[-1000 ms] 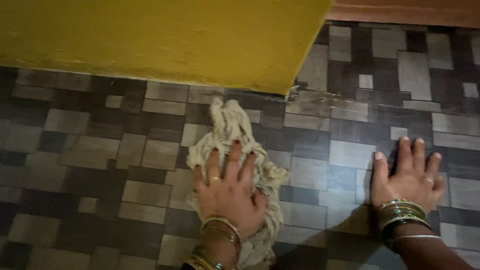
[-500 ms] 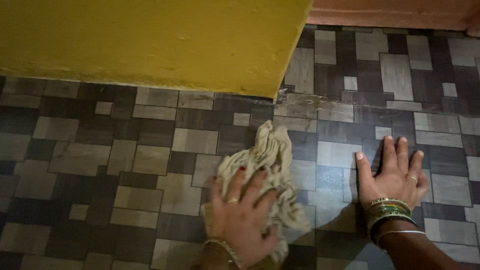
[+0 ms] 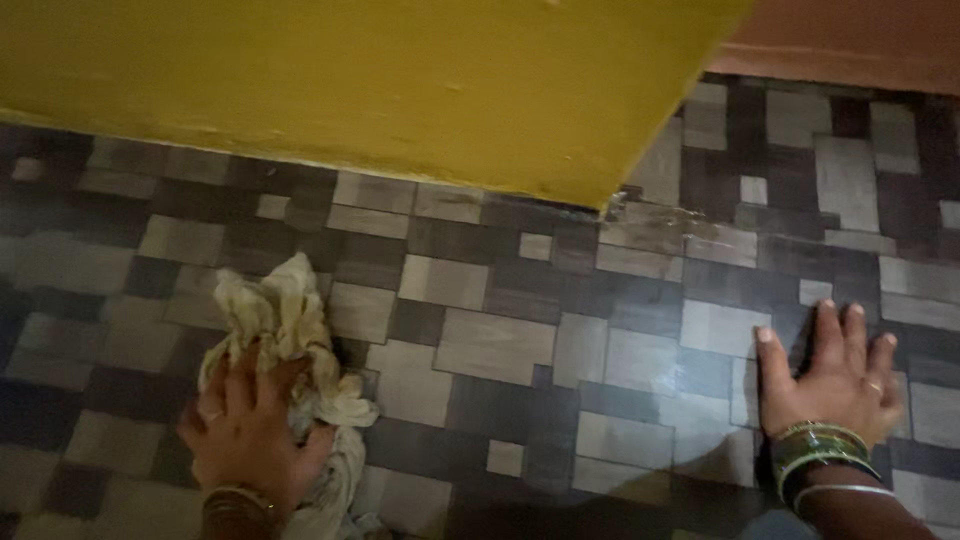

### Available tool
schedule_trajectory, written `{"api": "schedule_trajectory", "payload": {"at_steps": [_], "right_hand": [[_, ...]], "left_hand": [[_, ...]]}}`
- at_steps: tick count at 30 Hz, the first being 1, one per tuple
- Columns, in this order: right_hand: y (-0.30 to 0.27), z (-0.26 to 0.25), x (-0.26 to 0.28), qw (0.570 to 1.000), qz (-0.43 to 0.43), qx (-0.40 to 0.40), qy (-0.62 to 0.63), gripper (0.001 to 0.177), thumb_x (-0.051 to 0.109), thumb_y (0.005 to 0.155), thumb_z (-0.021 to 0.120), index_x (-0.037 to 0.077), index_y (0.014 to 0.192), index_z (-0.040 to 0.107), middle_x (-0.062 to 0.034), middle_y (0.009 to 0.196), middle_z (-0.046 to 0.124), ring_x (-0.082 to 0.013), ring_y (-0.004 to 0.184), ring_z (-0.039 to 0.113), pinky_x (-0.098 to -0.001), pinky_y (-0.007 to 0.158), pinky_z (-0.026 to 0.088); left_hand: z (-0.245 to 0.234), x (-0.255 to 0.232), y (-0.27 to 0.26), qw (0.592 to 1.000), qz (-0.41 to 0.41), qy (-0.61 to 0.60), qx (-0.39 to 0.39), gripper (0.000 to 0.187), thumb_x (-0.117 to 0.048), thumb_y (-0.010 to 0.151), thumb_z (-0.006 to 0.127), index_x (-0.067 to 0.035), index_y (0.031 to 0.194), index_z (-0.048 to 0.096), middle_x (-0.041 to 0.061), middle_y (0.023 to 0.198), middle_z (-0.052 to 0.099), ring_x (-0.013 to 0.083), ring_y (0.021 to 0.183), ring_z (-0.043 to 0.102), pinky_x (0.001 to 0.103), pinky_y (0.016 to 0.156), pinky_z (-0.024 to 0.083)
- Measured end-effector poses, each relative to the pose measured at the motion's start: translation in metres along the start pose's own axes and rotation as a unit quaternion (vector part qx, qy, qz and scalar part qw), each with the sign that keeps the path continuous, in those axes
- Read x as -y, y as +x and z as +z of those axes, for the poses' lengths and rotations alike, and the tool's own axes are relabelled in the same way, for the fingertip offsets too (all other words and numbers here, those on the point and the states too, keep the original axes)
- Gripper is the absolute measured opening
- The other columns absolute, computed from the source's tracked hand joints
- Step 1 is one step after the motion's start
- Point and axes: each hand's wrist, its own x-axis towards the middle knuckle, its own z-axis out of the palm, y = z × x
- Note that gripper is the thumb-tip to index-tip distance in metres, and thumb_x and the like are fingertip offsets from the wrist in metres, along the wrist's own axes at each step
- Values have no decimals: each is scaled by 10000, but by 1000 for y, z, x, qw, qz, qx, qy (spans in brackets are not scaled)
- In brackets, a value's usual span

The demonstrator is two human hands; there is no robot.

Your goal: The person wipes a tiled floor with a cloth, then rinses and wrings out the cloth in a bucket of water before continuing to wipe.

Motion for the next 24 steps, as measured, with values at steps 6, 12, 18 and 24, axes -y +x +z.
{"api": "schedule_trajectory", "payload": {"at_steps": [6,12,18,24], "right_hand": [[0,10,-7,1000,6,-4,-10,835,739,948,400,233,1613,393,-64,1715,294,-320,1589,168,-591,1194,157],[8,26,-12,997,-1,-22,-70,824,706,972,384,210,1630,368,-72,1716,285,-330,1575,183,-625,1169,191],[-25,-14,96,989,97,101,-50,774,512,947,492,101,1596,395,-225,1659,331,-442,1547,243,-708,1120,296],[-115,-21,295,992,-97,82,13,716,543,966,308,256,1616,217,-87,1712,115,-368,1533,92,-652,1128,196]], "left_hand": [[-7,-2,5,998,-18,12,56,1046,-636,582,630,-119,1466,422,191,1502,383,409,1428,297,682,1041,249],[-19,-8,7,996,26,-80,-28,798,-602,669,612,-236,1368,499,211,1424,432,432,1393,324,700,1022,232],[-33,-4,8,987,37,-156,-25,834,-524,569,692,-232,1331,521,175,1518,376,425,1363,305,701,1002,219],[-36,-3,10,985,23,-168,-5,816,-485,588,744,-231,1336,539,165,1522,368,437,1399,298,706,984,220]]}}
